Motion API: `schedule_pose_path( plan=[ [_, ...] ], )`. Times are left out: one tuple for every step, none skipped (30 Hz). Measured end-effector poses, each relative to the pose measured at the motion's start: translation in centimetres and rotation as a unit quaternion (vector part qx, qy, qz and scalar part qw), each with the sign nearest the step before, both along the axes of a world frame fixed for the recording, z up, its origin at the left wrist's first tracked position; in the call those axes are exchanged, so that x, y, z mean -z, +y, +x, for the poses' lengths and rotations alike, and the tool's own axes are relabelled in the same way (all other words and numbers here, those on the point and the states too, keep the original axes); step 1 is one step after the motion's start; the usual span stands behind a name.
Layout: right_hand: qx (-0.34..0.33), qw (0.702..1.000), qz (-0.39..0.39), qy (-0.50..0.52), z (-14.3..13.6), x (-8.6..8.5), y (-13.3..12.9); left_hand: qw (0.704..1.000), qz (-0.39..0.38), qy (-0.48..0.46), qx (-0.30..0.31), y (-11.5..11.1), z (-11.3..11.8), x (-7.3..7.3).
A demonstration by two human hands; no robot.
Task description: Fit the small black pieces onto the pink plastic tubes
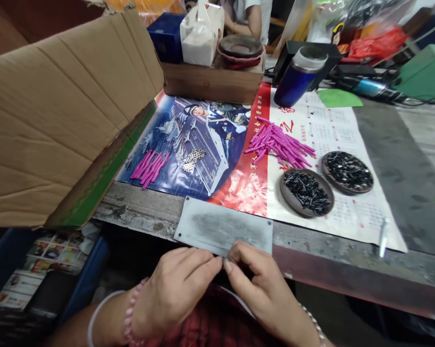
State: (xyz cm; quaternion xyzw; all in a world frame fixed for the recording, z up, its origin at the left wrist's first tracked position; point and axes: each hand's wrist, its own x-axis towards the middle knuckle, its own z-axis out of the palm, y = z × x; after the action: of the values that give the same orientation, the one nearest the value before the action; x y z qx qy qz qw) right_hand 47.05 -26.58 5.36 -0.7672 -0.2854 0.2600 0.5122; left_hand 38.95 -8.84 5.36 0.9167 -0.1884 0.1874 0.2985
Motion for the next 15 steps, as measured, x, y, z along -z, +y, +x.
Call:
schedule_pose_path(
  plan=[
    [0.002,1.0,0.001,0.01,-0.1,0.0,0.1,1.0,-0.018,0.004,0.005,0.1,-0.1,0.1],
    [0.002,1.0,0.003,0.019,-0.1,0.0,0.2,0.999,-0.037,0.012,0.008,0.2,-0.1,0.2],
    [0.001,1.0,0.005,0.026,-0.2,0.0,0.3,0.998,-0.058,0.023,0.01,0.3,-0.2,0.3],
    [-0.002,0.999,0.008,0.031,-0.2,0.0,0.4,0.996,-0.082,0.038,0.013,0.4,-0.4,0.4],
    [-0.006,0.999,0.011,0.033,-0.1,0.0,0.4,0.992,-0.109,0.055,0.015,0.5,-0.5,0.5],
    [-0.007,0.999,0.015,0.03,0.0,0.0,0.5,0.988,-0.14,0.067,0.015,0.6,-0.6,0.6],
    [-0.006,1.0,0.019,0.023,0.2,-0.1,0.5,0.982,-0.173,0.076,0.015,0.7,-0.7,0.7],
    [0.0,1.0,0.02,0.011,0.5,-0.2,0.5,0.975,-0.206,0.084,0.012,0.8,-0.7,0.8],
    [0.009,1.0,0.018,-0.005,0.9,-0.4,0.5,0.967,-0.238,0.089,0.008,0.9,-0.8,0.9],
    [0.02,0.999,0.011,-0.024,1.4,-0.6,0.5,0.959,-0.267,0.094,0.002,0.9,-0.8,1.1],
    [0.029,0.999,0.002,-0.046,2.1,-0.9,0.6,0.952,-0.291,0.098,-0.006,1.0,-0.9,1.2],
    [0.033,0.997,-0.009,-0.067,2.8,-1.1,0.7,0.945,-0.31,0.1,-0.013,1.1,-0.9,1.3],
    [0.034,0.995,-0.021,-0.088,3.7,-1.3,1.0,0.941,-0.322,0.102,-0.02,1.2,-0.9,1.4],
    [0.028,0.993,-0.034,-0.11,4.6,-1.4,1.5,0.938,-0.33,0.101,-0.027,1.3,-0.9,1.5],
    [0.015,0.99,-0.049,-0.135,5.7,-1.5,2.0,0.938,-0.332,0.099,-0.032,1.4,-0.9,1.7]
  ],
)
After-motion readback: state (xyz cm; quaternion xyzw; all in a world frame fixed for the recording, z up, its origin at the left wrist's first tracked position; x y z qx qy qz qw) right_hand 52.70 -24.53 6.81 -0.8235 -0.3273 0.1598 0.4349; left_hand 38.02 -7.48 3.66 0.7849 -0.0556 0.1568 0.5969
